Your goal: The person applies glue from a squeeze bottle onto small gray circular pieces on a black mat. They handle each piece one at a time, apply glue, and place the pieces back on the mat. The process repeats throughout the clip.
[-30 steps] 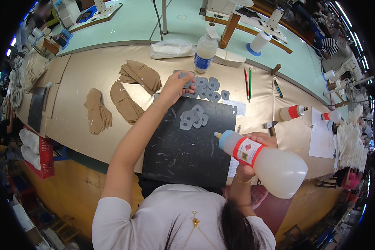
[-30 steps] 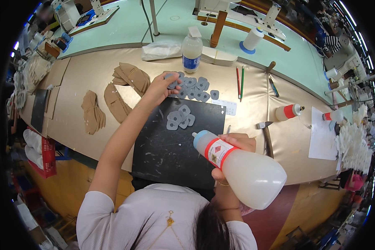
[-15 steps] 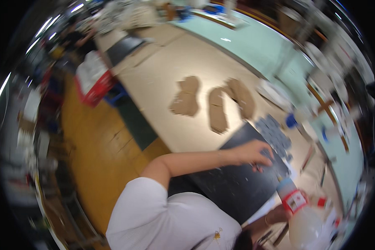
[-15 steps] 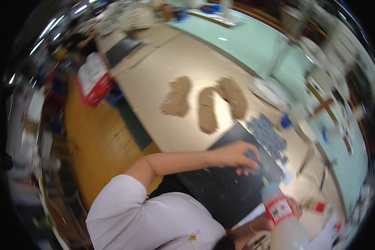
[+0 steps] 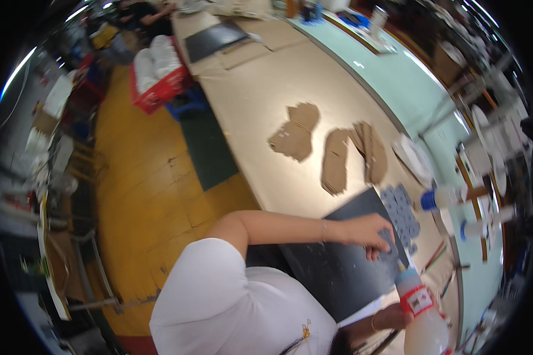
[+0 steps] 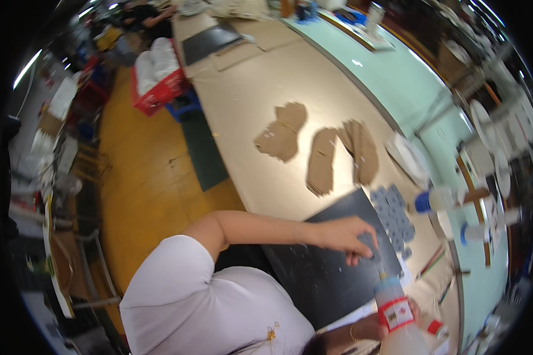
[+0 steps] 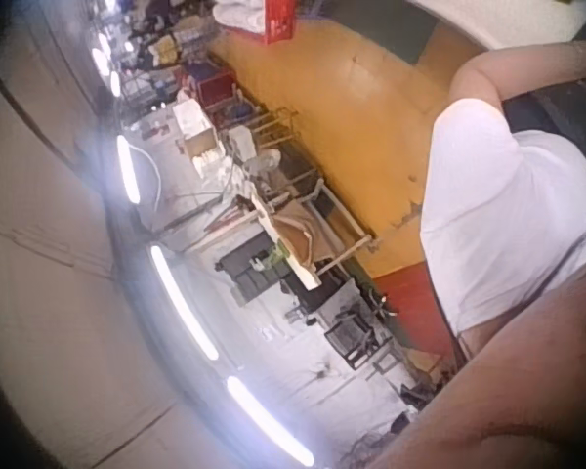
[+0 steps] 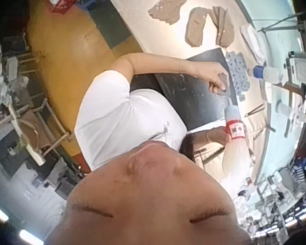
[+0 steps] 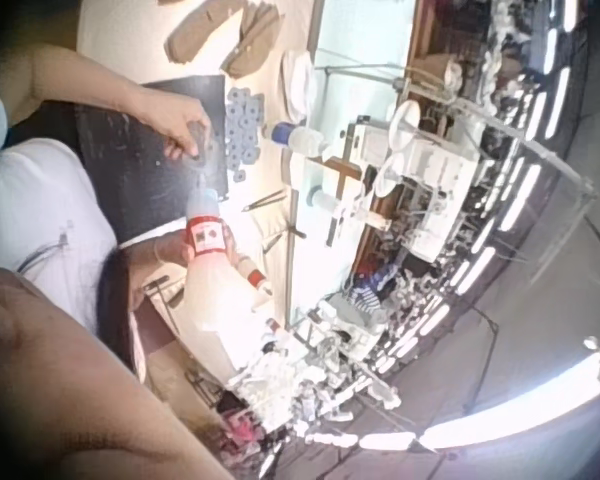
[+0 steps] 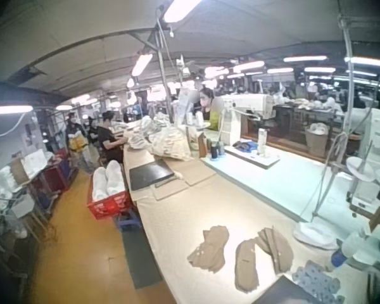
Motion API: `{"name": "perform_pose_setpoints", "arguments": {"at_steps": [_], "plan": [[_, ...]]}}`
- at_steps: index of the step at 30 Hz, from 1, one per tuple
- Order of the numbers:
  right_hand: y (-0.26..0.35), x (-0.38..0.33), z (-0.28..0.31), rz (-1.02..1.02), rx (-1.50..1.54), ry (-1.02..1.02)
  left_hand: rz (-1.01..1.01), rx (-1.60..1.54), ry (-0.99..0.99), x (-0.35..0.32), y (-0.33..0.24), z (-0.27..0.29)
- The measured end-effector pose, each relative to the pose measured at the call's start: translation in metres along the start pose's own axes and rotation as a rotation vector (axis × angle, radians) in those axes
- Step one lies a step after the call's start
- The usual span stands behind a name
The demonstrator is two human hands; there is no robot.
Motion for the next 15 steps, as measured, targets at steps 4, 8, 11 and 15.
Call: {"name": "perform_pose_setpoints", "arguments": {"at_steps": [4, 8, 11, 15], "plan": [[0.019, 0.006, -0.014, 0.059, -0.099, 0.094, 0.022, 0.118, -0.063, -0.006, -0.02, -0.002], [0.018, 0.004, -0.009, 0.074, 0.012, 0.208, 0.069, 0.222, -0.137, -0.009, -0.024, -0.009], [0.022, 0.007, -0.005, 0.053, -0.025, 0.277, 0.103, 0.255, -0.155, -0.01, -0.032, -0.017], [0.025, 0.004, -0.003, 0.038, -0.007, 0.293, 0.112, 0.323, -0.147, -0.01, -0.036, -0.021]]}}
Point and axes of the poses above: each hand's wrist, its own x-axis towards the middle knuckle, its own z-axis out of the back of the hand, y = z × x, the point moved 1 cm from there along x, towards the middle knuckle, and after that the axes turned 8 degrees about x, right-handed, at the moved point
